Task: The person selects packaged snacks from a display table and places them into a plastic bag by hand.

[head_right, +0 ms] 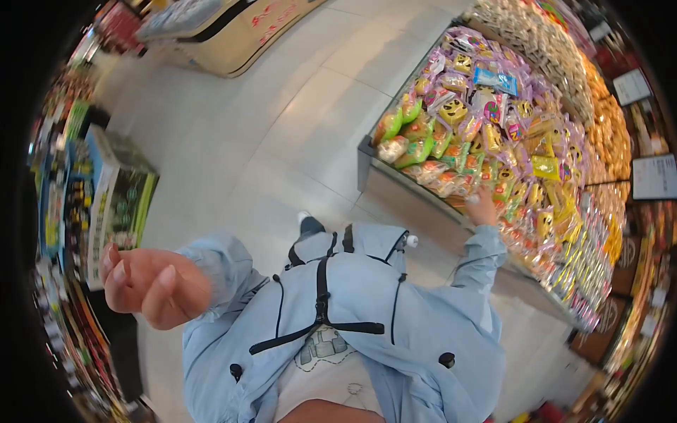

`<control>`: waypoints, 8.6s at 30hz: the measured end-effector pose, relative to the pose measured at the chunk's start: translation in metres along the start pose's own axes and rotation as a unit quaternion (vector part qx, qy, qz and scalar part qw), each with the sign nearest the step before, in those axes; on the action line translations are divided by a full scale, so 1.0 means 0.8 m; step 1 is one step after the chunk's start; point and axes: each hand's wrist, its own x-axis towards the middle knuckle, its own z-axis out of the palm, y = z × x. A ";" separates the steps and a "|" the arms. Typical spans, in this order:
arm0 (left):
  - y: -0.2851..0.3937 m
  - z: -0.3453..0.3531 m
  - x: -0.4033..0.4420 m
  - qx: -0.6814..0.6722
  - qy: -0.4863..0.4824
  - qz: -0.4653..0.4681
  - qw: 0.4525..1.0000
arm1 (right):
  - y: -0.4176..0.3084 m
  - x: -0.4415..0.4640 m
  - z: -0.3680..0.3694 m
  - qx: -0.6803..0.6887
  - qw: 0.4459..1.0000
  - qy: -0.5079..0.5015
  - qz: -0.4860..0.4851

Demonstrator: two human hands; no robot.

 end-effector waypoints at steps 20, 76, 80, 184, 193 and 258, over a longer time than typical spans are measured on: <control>-0.376 0.279 -0.136 -0.310 0.016 -0.167 0.936 | -0.146 -0.043 0.072 -0.044 0.888 0.253 0.381; -0.042 1.175 -0.211 -0.568 -0.759 -0.305 0.083 | -0.205 0.415 0.041 0.214 0.464 0.670 0.538; -0.032 1.203 -0.233 -0.549 -0.772 -0.316 0.054 | -0.152 0.387 0.065 0.275 0.450 0.624 0.577; 0.026 1.337 -0.179 -0.695 -0.628 -0.299 -0.180 | -0.244 0.716 -0.048 0.230 0.764 0.443 0.409; 0.028 1.368 -0.201 -0.681 -0.551 -0.477 -0.075 | -0.182 0.649 -0.057 0.116 0.794 0.460 0.381; 0.089 1.228 -0.158 -0.695 -0.504 -0.197 0.474 | 0.145 0.714 -0.321 -0.060 0.711 0.339 0.613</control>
